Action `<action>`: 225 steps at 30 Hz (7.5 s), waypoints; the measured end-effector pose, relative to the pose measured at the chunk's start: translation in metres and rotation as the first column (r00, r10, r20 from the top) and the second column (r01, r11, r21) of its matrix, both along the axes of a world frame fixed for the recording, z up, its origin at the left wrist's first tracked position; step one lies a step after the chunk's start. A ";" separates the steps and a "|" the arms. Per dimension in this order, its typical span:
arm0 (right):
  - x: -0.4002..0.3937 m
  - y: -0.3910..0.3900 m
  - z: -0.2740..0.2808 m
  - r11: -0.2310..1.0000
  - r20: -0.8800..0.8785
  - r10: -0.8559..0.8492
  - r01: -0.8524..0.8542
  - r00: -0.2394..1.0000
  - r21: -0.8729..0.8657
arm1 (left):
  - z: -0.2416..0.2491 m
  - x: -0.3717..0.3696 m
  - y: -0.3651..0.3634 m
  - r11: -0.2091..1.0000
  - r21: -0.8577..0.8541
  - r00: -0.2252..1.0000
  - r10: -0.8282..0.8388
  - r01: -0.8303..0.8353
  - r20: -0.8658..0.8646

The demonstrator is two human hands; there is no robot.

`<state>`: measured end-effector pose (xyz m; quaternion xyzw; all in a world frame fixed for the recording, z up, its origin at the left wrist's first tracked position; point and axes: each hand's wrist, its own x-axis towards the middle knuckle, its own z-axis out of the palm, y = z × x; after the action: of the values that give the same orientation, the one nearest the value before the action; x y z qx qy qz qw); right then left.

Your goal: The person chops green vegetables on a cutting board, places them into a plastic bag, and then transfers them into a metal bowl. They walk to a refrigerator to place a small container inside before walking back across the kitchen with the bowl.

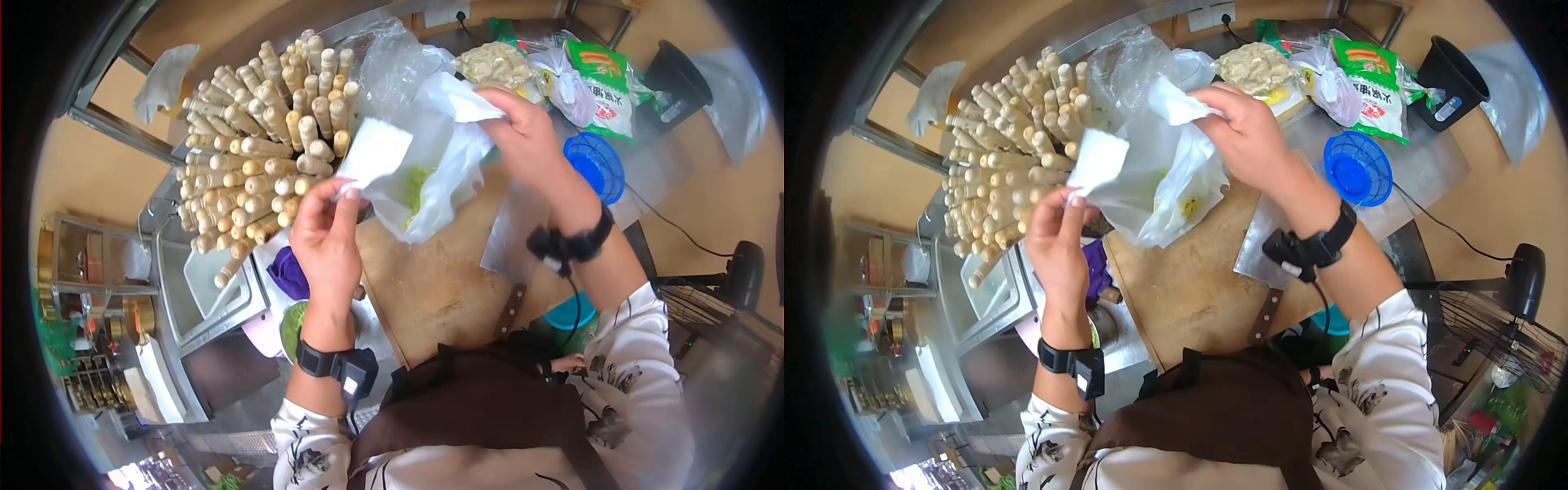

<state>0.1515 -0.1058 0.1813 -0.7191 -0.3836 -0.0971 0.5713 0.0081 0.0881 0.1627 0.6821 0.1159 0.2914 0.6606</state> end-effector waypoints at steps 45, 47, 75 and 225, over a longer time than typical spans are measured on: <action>-0.128 0.076 -0.241 0.781 0.075 0.356 -0.253 0.931 -0.570 | 0.047 -0.214 0.049 0.895 0.004 0.895 -0.445 0.445 -0.037; -0.147 0.069 -0.235 0.802 -0.005 0.395 -0.347 0.919 -0.486 | 0.047 -0.209 0.042 0.953 -0.010 0.953 -0.302 0.301 -0.037; -0.194 0.051 -0.229 0.722 -0.221 0.197 -0.294 0.955 -0.626 | -0.006 -0.091 0.034 0.985 0.005 0.952 -0.167 0.174 -0.255; -0.117 0.088 -0.105 0.904 -0.227 0.233 -0.297 0.945 -0.308 | -0.084 -0.067 0.026 0.782 0.545 0.947 -0.181 0.303 -0.266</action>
<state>0.0346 -0.0175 0.0767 -0.7530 -0.4343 0.1162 0.4804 -0.0592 0.1138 0.0790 0.8851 -0.0015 0.1554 0.4387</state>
